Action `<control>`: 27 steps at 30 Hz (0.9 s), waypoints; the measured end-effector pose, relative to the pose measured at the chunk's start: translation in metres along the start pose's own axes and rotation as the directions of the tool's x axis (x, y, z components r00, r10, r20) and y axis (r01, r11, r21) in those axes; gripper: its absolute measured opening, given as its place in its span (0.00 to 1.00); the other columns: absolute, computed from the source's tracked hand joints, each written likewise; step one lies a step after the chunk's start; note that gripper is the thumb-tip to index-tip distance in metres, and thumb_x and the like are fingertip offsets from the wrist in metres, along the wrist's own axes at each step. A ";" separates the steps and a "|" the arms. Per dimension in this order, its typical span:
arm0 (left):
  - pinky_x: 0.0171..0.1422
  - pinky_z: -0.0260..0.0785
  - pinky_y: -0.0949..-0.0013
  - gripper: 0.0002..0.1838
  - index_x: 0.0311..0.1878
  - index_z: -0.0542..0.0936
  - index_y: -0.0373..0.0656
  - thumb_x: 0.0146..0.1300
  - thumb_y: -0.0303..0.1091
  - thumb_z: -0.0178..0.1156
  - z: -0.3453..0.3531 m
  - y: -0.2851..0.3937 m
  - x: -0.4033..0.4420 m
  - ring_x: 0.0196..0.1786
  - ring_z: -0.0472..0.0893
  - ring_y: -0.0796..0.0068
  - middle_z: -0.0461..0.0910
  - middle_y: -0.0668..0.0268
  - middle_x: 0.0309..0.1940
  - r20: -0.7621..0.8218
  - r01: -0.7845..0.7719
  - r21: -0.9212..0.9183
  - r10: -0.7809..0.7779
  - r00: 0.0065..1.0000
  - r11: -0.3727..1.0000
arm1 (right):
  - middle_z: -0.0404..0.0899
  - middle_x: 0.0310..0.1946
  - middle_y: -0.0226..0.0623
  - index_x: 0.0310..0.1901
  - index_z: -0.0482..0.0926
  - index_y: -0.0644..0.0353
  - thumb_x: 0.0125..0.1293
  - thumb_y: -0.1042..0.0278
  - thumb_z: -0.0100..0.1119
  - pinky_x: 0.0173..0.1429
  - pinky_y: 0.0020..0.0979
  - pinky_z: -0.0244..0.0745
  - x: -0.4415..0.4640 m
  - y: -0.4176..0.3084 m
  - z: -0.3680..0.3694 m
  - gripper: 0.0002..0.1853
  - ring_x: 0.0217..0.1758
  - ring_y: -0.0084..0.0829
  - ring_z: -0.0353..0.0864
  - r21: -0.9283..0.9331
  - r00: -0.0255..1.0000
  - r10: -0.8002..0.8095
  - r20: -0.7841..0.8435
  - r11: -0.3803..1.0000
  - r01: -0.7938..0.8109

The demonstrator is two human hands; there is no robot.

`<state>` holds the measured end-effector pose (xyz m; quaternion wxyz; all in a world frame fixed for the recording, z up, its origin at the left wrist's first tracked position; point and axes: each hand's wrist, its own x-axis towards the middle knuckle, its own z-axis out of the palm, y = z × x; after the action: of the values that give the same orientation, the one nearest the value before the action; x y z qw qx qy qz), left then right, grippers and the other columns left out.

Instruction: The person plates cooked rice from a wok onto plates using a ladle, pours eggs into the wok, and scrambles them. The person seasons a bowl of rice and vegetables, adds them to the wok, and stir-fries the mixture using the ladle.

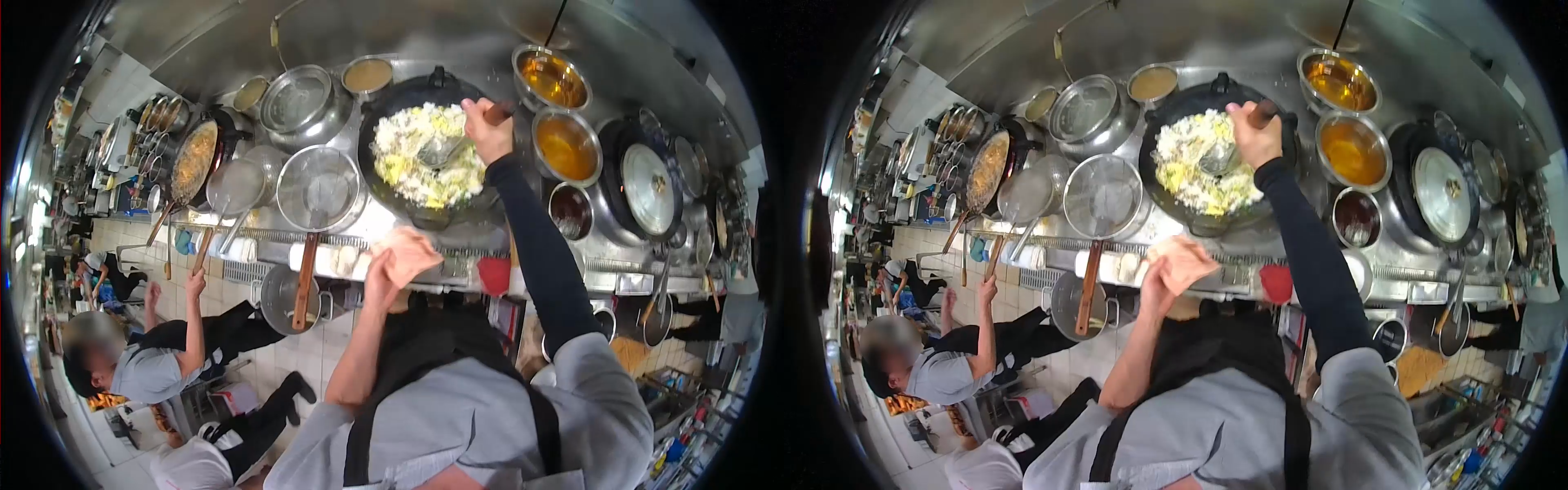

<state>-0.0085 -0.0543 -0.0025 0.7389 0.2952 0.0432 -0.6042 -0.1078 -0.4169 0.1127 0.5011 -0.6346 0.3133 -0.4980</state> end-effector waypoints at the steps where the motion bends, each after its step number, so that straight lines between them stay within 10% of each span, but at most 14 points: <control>1: 0.73 0.76 0.54 0.23 0.73 0.70 0.36 0.79 0.31 0.55 0.017 0.005 0.000 0.67 0.82 0.60 0.80 0.56 0.65 -0.054 -0.179 0.200 0.193 0.980 0.963 | 0.71 0.18 0.22 0.23 0.72 0.55 0.72 0.65 0.70 0.29 0.29 0.63 0.018 -0.028 -0.006 0.20 0.21 0.20 0.69 0.122 0.998 0.030 -0.048 0.992 -0.024; 3: 0.76 0.73 0.54 0.24 0.75 0.68 0.37 0.79 0.30 0.55 0.020 0.017 -0.006 0.70 0.79 0.58 0.77 0.56 0.68 -0.021 -0.252 0.296 0.270 0.963 0.921 | 0.69 0.17 0.22 0.21 0.69 0.54 0.71 0.67 0.71 0.24 0.30 0.58 0.019 -0.075 -0.027 0.23 0.17 0.18 0.65 0.403 0.999 0.047 0.010 0.914 -0.047; 5: 0.75 0.73 0.56 0.20 0.73 0.69 0.38 0.82 0.28 0.51 0.043 0.029 0.015 0.70 0.79 0.58 0.79 0.57 0.68 0.063 -0.387 0.447 0.403 0.913 0.806 | 0.70 0.18 0.22 0.21 0.72 0.57 0.71 0.68 0.70 0.27 0.29 0.61 -0.015 -0.101 -0.042 0.20 0.19 0.18 0.67 0.161 0.995 -0.058 0.087 0.986 0.044; 8: 0.74 0.72 0.56 0.18 0.69 0.73 0.38 0.80 0.26 0.51 0.047 0.022 0.047 0.68 0.81 0.55 0.82 0.54 0.63 0.378 -0.433 0.895 0.336 0.863 0.105 | 0.69 0.17 0.23 0.21 0.73 0.56 0.71 0.67 0.68 0.27 0.27 0.60 -0.014 -0.086 -0.048 0.20 0.19 0.19 0.67 -0.070 0.977 -0.029 0.211 0.997 0.045; 9: 0.69 0.72 0.55 0.15 0.64 0.76 0.37 0.78 0.27 0.53 0.077 0.013 0.054 0.64 0.82 0.57 0.83 0.55 0.61 0.352 -0.406 0.898 0.278 0.894 0.168 | 0.68 0.16 0.22 0.23 0.73 0.54 0.73 0.65 0.67 0.25 0.26 0.58 0.011 -0.078 -0.053 0.19 0.18 0.17 0.65 0.122 0.989 -0.003 0.148 0.992 -0.016; 12: 0.80 0.63 0.54 0.28 0.67 0.76 0.37 0.59 0.21 0.57 0.046 -0.022 0.071 0.76 0.69 0.45 0.77 0.52 0.68 0.611 -0.462 0.584 -0.012 0.791 -0.668 | 0.64 0.15 0.18 0.25 0.71 0.50 0.76 0.64 0.66 0.21 0.23 0.51 0.031 -0.111 -0.079 0.20 0.15 0.14 0.60 0.357 0.995 -0.059 0.077 0.934 0.027; 16: 0.82 0.61 0.52 0.26 0.69 0.76 0.37 0.68 0.31 0.58 0.064 -0.027 0.052 0.79 0.66 0.47 0.75 0.54 0.71 0.492 -0.393 0.690 -0.004 0.871 -0.608 | 0.60 0.15 0.18 0.24 0.65 0.49 0.76 0.61 0.68 0.22 0.26 0.52 0.070 -0.026 -0.044 0.24 0.15 0.16 0.58 0.114 0.978 0.066 0.200 0.989 -0.090; 20: 0.77 0.64 0.52 0.23 0.62 0.82 0.36 0.80 0.45 0.51 0.083 -0.005 0.091 0.71 0.74 0.48 0.81 0.52 0.63 0.275 -0.338 0.877 -0.221 0.936 -0.341 | 0.63 0.16 0.20 0.25 0.67 0.51 0.76 0.58 0.69 0.22 0.27 0.55 0.067 -0.089 -0.014 0.23 0.15 0.18 0.60 0.268 0.990 0.016 -0.137 0.963 0.021; 22: 0.73 0.66 0.50 0.23 0.55 0.83 0.36 0.81 0.47 0.49 0.079 -0.008 0.098 0.66 0.77 0.45 0.83 0.49 0.56 0.344 -0.386 0.815 -0.175 0.923 -0.432 | 0.64 0.16 0.21 0.25 0.68 0.53 0.76 0.59 0.68 0.23 0.26 0.56 0.034 -0.047 0.008 0.22 0.16 0.18 0.61 0.153 0.947 -0.026 -0.319 0.985 0.079; 27: 0.56 0.74 0.43 0.27 0.37 0.83 0.34 0.80 0.51 0.51 0.072 -0.023 0.070 0.45 0.84 0.36 0.85 0.44 0.33 0.434 -0.382 0.773 -0.016 0.901 -0.507 | 0.64 0.16 0.25 0.24 0.68 0.54 0.77 0.57 0.66 0.23 0.27 0.59 -0.039 -0.068 0.034 0.24 0.17 0.20 0.65 0.244 0.981 0.163 -0.105 0.961 -0.133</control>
<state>-0.0318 -0.1521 0.0190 0.2259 0.7056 -0.6336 -0.2226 -0.0942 -0.3502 0.1643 0.5885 -0.5132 0.3288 -0.5312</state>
